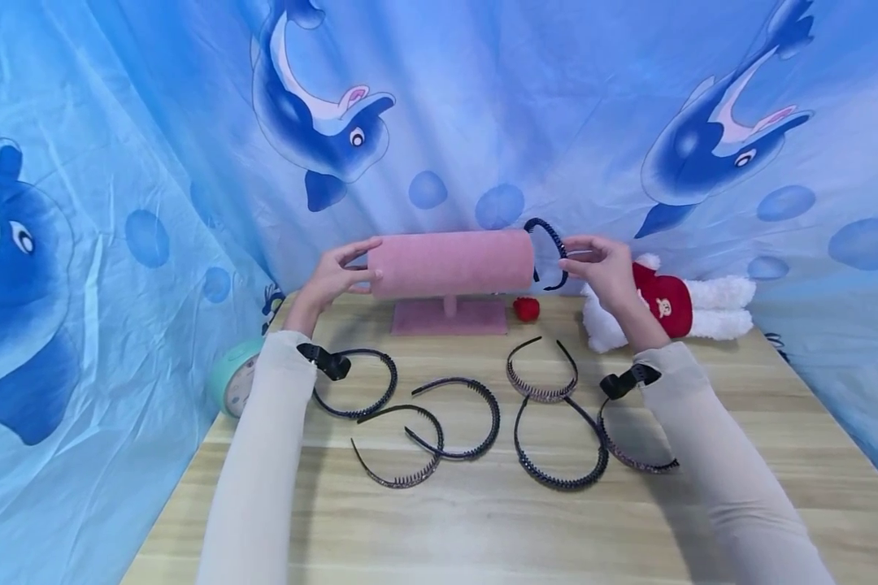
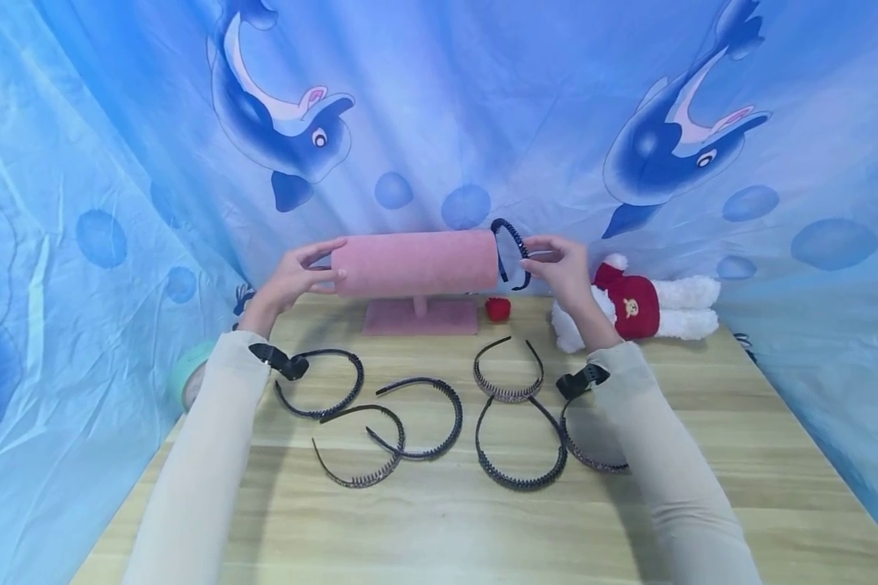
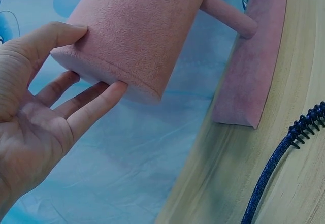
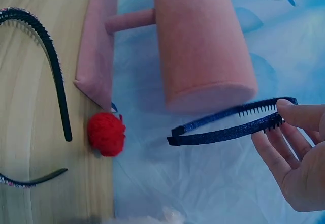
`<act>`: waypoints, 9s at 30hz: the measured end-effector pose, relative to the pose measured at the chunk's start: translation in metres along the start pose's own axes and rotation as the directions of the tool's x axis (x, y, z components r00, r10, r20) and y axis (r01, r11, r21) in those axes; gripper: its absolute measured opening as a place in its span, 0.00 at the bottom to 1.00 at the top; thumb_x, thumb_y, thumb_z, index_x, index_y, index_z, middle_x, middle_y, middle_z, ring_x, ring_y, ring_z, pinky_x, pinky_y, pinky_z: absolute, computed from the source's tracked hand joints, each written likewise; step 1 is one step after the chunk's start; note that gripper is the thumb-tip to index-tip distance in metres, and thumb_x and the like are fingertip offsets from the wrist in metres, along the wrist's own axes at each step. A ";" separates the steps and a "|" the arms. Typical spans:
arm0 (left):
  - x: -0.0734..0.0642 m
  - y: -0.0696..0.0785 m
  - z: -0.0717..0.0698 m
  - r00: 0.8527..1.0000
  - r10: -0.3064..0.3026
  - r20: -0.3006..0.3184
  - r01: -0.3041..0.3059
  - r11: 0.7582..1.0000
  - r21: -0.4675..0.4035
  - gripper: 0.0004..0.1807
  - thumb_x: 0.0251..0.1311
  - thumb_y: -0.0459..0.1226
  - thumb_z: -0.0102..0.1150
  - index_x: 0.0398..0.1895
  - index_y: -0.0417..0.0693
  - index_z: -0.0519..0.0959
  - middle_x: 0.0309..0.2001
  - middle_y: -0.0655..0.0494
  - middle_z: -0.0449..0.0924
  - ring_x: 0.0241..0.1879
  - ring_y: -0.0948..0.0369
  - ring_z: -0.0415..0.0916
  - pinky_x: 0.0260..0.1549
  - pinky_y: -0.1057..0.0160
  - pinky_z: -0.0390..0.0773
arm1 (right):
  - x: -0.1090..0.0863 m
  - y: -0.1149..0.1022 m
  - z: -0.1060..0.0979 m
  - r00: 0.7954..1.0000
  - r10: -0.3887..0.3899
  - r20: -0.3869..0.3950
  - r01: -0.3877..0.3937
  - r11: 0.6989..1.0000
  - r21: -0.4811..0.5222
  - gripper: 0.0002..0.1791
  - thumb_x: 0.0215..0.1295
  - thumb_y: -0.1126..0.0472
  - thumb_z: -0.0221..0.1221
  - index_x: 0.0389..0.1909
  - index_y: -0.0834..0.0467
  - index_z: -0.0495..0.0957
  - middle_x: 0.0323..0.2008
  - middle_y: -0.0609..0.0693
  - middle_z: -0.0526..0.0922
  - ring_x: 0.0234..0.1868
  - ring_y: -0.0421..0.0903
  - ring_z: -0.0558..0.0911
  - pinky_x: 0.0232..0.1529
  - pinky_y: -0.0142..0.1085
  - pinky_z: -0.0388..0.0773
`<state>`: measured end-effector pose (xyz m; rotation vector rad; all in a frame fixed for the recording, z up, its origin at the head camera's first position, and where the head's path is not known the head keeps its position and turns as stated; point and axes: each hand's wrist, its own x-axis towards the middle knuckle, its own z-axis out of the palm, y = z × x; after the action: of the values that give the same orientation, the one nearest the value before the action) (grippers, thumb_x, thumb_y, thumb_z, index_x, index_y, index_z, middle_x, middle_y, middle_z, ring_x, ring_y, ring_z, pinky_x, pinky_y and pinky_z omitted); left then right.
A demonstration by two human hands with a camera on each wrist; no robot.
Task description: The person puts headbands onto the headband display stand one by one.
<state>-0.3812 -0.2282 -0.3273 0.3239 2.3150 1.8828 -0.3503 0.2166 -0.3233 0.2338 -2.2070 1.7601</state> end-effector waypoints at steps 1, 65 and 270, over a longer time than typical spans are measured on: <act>0.001 -0.002 -0.001 1.000 0.000 -0.003 0.000 1.000 0.005 0.38 0.62 0.28 0.66 0.75 0.56 0.68 0.81 0.55 0.55 0.73 0.43 0.66 0.55 0.51 0.86 | 0.001 0.000 0.003 1.000 0.000 0.000 0.000 1.000 -0.010 0.19 0.62 0.71 0.68 0.55 0.68 0.82 0.39 0.40 0.86 0.36 0.30 0.86 0.37 0.25 0.87; 0.008 -0.015 -0.006 1.000 0.020 -0.009 -0.020 0.999 0.031 0.38 0.61 0.32 0.69 0.75 0.58 0.69 0.80 0.54 0.57 0.72 0.42 0.67 0.48 0.55 0.89 | 0.059 -0.009 0.023 0.811 -0.008 0.585 0.238 0.918 -0.318 0.41 0.60 0.74 0.67 0.75 0.62 0.63 0.78 0.60 0.61 0.81 0.62 0.52 0.79 0.62 0.55; 0.000 0.009 0.004 0.978 0.199 0.067 -0.208 0.960 0.186 0.25 0.61 0.25 0.64 0.62 0.32 0.74 0.80 0.47 0.52 0.77 0.43 0.56 0.67 0.40 0.75 | -0.007 -0.033 0.133 0.564 -0.138 0.814 0.653 0.679 -0.336 0.40 0.58 0.59 0.73 0.72 0.56 0.70 0.76 0.55 0.66 0.79 0.56 0.61 0.81 0.53 0.55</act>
<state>-0.3795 -0.2226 -0.3197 0.6455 2.5210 1.7139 -0.3521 0.0793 -0.3219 1.4171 -2.7582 0.5979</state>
